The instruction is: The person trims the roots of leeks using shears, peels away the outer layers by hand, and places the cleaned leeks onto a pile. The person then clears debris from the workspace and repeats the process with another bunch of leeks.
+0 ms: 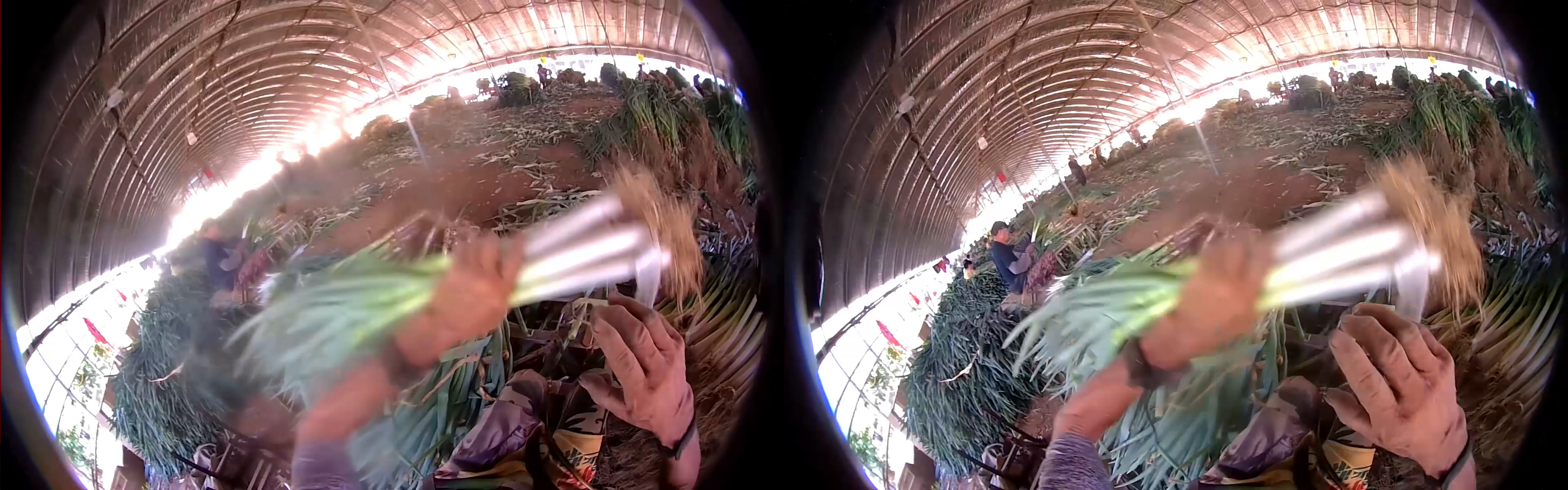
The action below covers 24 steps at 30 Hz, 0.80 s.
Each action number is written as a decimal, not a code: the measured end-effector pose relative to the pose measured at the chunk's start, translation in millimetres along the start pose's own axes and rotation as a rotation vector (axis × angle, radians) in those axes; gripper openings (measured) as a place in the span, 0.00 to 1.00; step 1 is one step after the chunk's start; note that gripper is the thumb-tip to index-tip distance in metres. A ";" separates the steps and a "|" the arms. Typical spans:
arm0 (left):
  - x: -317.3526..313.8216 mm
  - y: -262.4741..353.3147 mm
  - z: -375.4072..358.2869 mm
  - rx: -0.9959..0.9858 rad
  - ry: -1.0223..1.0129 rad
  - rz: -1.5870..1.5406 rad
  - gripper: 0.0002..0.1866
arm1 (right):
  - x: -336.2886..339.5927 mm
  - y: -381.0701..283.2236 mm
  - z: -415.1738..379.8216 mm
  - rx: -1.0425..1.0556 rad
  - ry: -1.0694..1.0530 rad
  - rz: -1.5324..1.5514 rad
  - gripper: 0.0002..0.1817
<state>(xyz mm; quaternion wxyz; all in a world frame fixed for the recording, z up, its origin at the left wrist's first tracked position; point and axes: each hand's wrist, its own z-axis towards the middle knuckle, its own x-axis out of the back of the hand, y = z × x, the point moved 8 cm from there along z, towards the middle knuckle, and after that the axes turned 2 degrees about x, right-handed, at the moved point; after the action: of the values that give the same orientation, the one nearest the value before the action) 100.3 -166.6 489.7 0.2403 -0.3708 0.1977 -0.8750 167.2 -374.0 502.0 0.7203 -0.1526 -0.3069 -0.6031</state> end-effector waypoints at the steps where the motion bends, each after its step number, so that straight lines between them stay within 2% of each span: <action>1: -19.5 25.1 -12.8 -0.057 0.000 -0.037 0.27 | -7.8 2.4 -4.8 -0.039 -0.091 -0.065 0.43; 2: -35.8 49.9 -25.1 -0.117 0.002 -0.071 0.26 | -15.7 6.5 -13.0 -0.078 -0.179 -0.131 0.44; 4: -58.6 94.9 -44.1 -0.164 0.025 -0.079 0.24 | -46.6 21.8 -36.6 -0.145 -0.355 -0.204 0.52; 6: -72.0 130.0 -61.9 -0.241 -0.086 -0.056 0.32 | -75.7 38.8 -69.5 -0.160 -0.455 -0.278 0.57; 7: -72.7 141.0 -64.7 -0.247 -0.182 -0.172 0.28 | -89.5 47.5 -98.2 -0.177 -0.560 -0.281 0.61; 10: -71.8 160.1 -70.4 -0.269 -0.053 -0.206 0.27 | -98.0 52.0 -118.7 -0.344 -0.755 -0.011 0.60; 13: -78.9 174.9 -78.4 -0.308 -0.141 -0.339 0.28 | -115.4 61.3 -149.2 -0.535 -0.871 0.187 0.58; 16: -96.5 188.6 -84.6 -0.294 -0.359 -0.525 0.29 | -131.6 63.3 -173.7 -0.513 -0.936 0.270 0.57; 20: -109.9 190.9 -84.3 -0.302 -0.432 -0.490 0.34 | -131.2 61.6 -165.8 -0.486 -0.814 0.273 0.54; 21: -117.5 193.7 -83.8 -0.350 -0.665 -0.511 0.37 | -133.7 62.9 -168.6 -0.484 -0.813 0.276 0.54; 24: -116.0 190.1 -83.6 -0.239 -0.531 -0.512 0.38 | -150.4 72.4 -189.0 -0.487 -0.772 0.238 0.55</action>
<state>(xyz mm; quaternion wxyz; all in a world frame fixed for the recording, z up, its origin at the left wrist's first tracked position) 160.9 -240.1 271.7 0.0120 -0.6472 0.1303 -0.7510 273.0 -352.5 274.0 0.5610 -0.5642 -0.3823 -0.4699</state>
